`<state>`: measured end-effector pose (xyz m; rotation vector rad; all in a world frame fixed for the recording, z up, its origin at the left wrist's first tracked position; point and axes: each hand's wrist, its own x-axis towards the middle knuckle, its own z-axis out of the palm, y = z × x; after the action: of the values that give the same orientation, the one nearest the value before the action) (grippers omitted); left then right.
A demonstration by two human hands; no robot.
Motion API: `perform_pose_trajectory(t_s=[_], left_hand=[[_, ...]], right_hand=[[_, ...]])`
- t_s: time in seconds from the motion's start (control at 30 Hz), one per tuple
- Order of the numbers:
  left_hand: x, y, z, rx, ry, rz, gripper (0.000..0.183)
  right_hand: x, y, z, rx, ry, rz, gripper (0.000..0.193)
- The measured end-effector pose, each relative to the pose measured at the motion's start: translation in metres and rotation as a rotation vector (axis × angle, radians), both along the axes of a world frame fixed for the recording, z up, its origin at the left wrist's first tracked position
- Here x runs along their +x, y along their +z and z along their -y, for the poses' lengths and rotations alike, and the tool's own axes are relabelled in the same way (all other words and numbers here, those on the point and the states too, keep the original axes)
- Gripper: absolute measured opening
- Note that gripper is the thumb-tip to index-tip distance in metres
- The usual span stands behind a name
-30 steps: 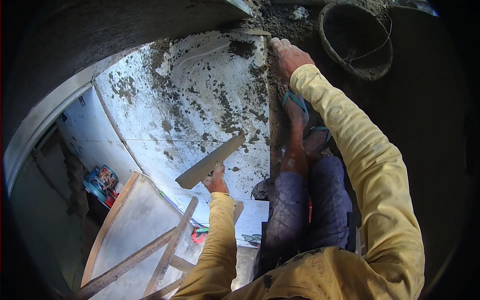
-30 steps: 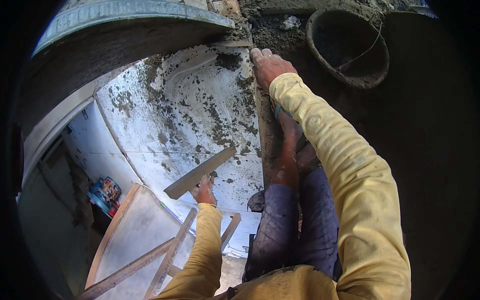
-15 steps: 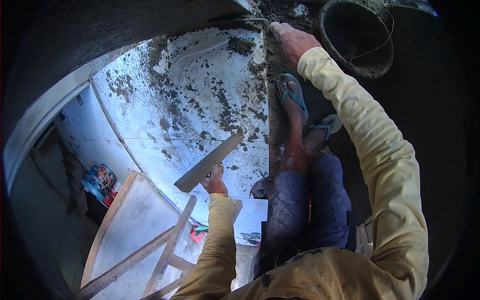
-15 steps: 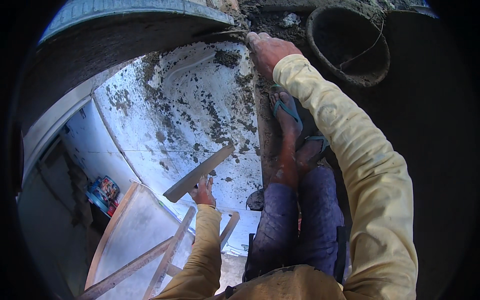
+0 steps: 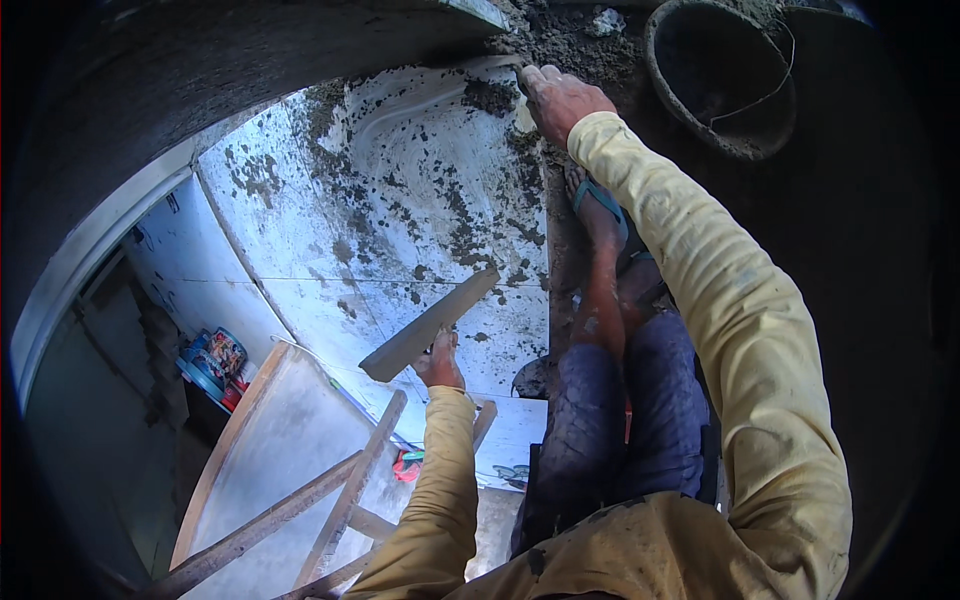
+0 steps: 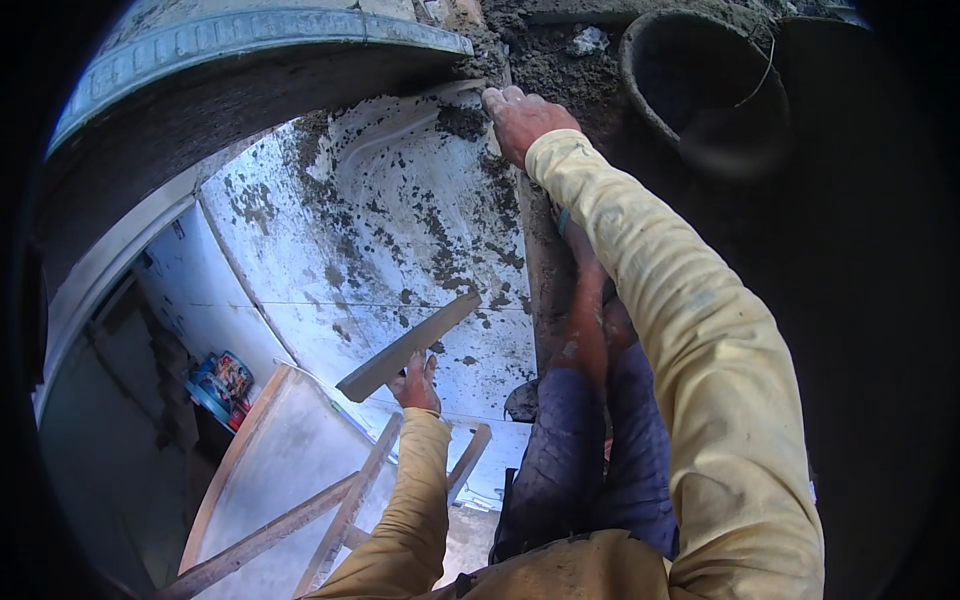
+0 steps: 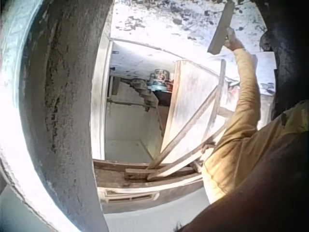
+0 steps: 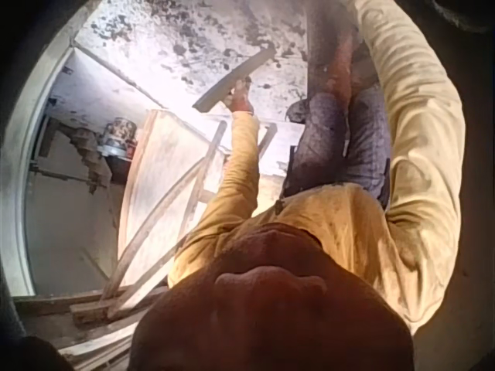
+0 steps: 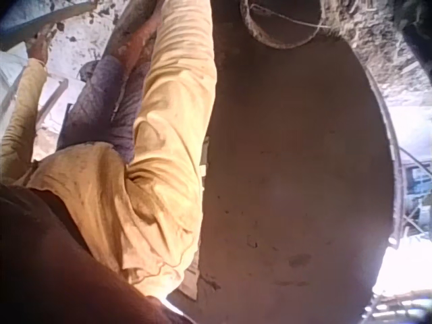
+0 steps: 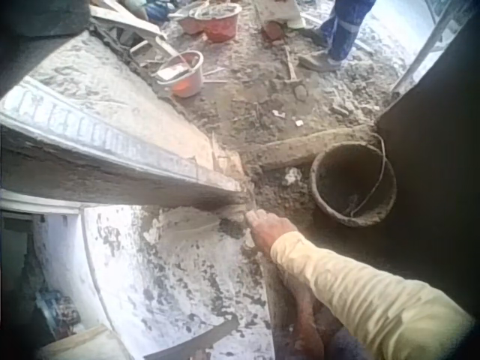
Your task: The person is applying and smoothing cement mortar onto a concrete wall using a trowel and a wooden float. They scoop mortar from a bucket and spread it along the wall's edge, then use the float to level the surface.
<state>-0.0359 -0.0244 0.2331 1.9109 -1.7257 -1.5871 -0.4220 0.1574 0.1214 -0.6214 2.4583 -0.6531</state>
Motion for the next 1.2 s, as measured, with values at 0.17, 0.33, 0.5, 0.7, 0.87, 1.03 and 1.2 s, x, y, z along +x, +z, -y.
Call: perform_pose_trajectory(t_s=[0.17,0.33,0.5,0.7,0.87,1.03,1.2], left_hand=[[0.000,0.001,0.000,-0.018,-0.023,-0.001,0.039],[-0.003,0.004,-0.002,-0.015,0.002,-0.012,0.041],[-0.018,0.007,-0.013,-0.031,0.101,-0.052,0.033],[-0.011,0.006,-0.015,-0.048,0.080,-0.041,0.032],[0.002,0.002,-0.007,-0.016,0.010,0.039,0.037],[0.008,0.001,-0.006,-0.011,-0.008,0.033,0.037],[0.006,0.007,-0.013,-0.020,0.028,0.024,0.036]], right_hand=[[-0.005,0.007,-0.006,-0.052,0.020,-0.071,0.026],[-0.012,0.022,-0.015,-0.212,0.003,-0.119,0.025],[0.001,0.024,-0.023,-0.210,0.022,-0.038,0.027],[0.024,0.005,-0.038,-0.096,0.050,-0.077,0.032],[0.001,0.010,-0.009,-0.155,0.021,-0.038,0.028],[-0.012,0.008,0.007,-0.122,0.039,-0.046,0.029],[-0.019,0.009,0.019,-0.017,0.090,0.023,0.033]])
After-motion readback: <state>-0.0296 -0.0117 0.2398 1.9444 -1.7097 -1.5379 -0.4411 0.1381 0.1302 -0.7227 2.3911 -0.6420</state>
